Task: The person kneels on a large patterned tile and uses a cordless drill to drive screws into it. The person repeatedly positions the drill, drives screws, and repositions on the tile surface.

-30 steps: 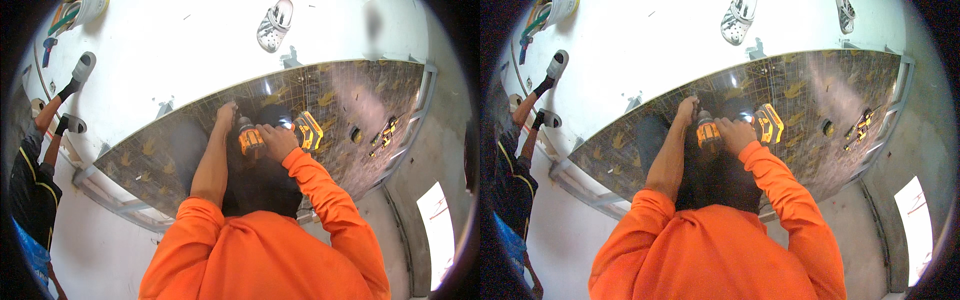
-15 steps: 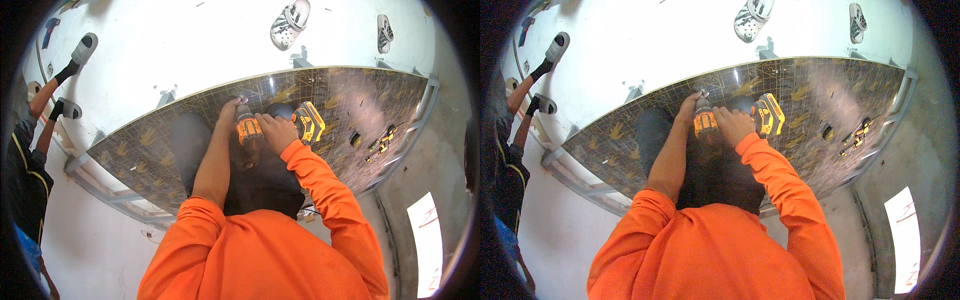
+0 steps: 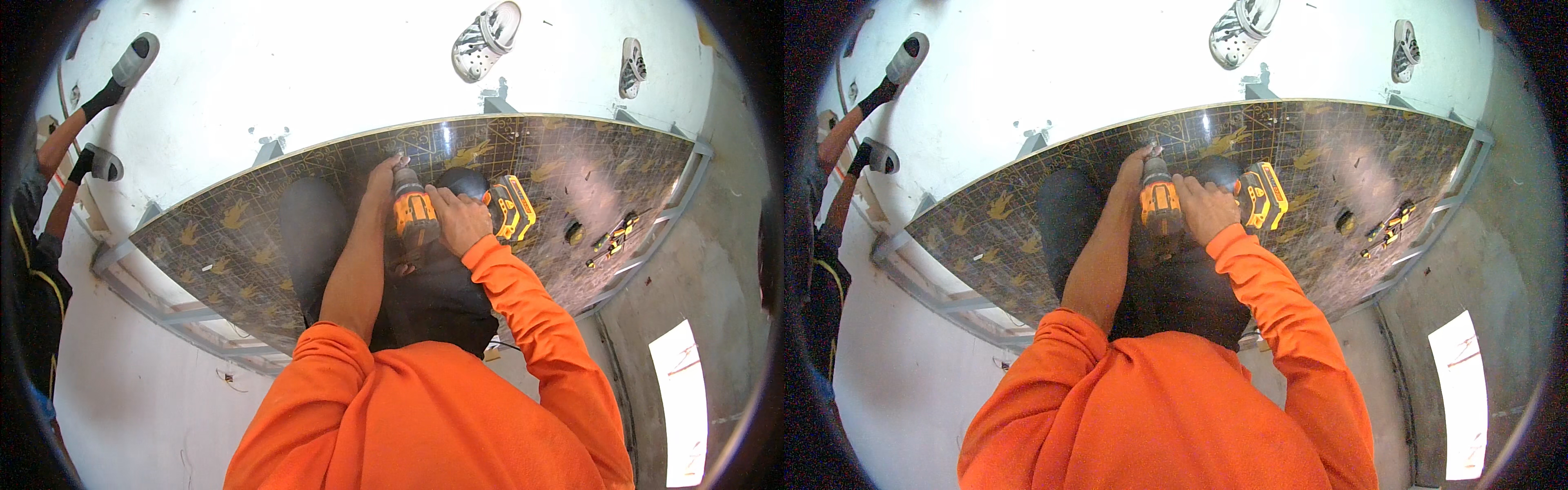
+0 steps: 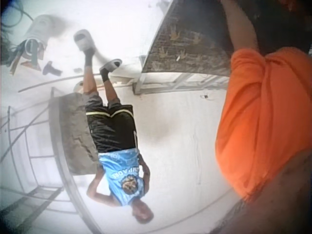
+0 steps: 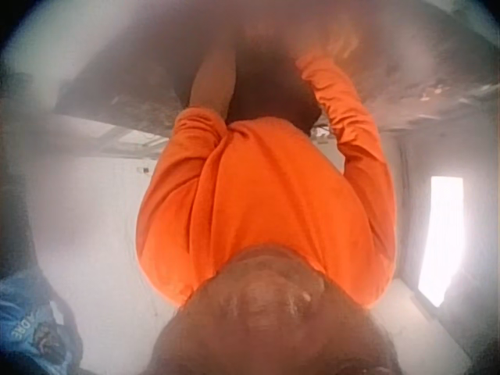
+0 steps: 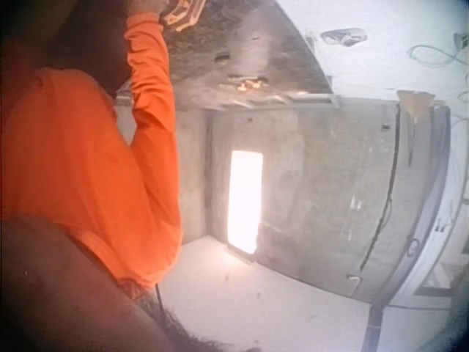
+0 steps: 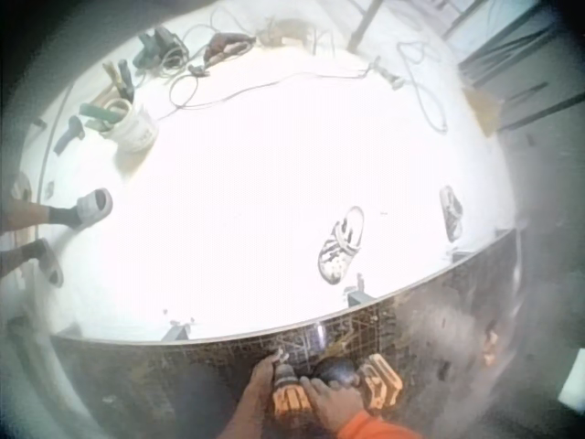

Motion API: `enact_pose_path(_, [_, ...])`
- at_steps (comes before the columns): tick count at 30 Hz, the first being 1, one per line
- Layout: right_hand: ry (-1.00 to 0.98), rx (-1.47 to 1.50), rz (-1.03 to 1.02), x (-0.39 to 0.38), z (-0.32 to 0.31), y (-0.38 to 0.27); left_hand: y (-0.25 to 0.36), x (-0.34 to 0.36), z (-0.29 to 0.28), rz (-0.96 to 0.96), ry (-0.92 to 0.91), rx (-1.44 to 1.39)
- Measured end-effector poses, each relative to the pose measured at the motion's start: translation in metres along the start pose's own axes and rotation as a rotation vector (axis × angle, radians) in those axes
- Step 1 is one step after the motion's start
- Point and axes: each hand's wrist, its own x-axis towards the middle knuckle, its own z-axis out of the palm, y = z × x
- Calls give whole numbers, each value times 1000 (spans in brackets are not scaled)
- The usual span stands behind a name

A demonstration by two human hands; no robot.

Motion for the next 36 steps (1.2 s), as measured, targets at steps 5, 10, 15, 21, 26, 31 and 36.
enact_pose_path(5, [18,-5,-27,2,-4,2,-1,0,0,4,-10,-12])
enact_pose_path(10, [-95,-38,-24,4,-6,1,0,0,2,-49,11,-21])
enact_pose_path(15, [-139,-14,-6,10,-10,3,1,-6,9,-35,39,-54])
enact_pose_path(21, [-140,-46,-26,14,-7,2,1,-14,5,-38,-18,17])
enact_pose_path(26, [-96,-123,-32,5,-2,-2,1,-10,3,-23,-41,23])
enact_pose_path(31, [11,-58,-58,4,-5,2,-7,-2,6,-46,64,-12])
enact_pose_path(36, [-17,-101,-48,8,-9,0,-8,4,3,14,26,-21])
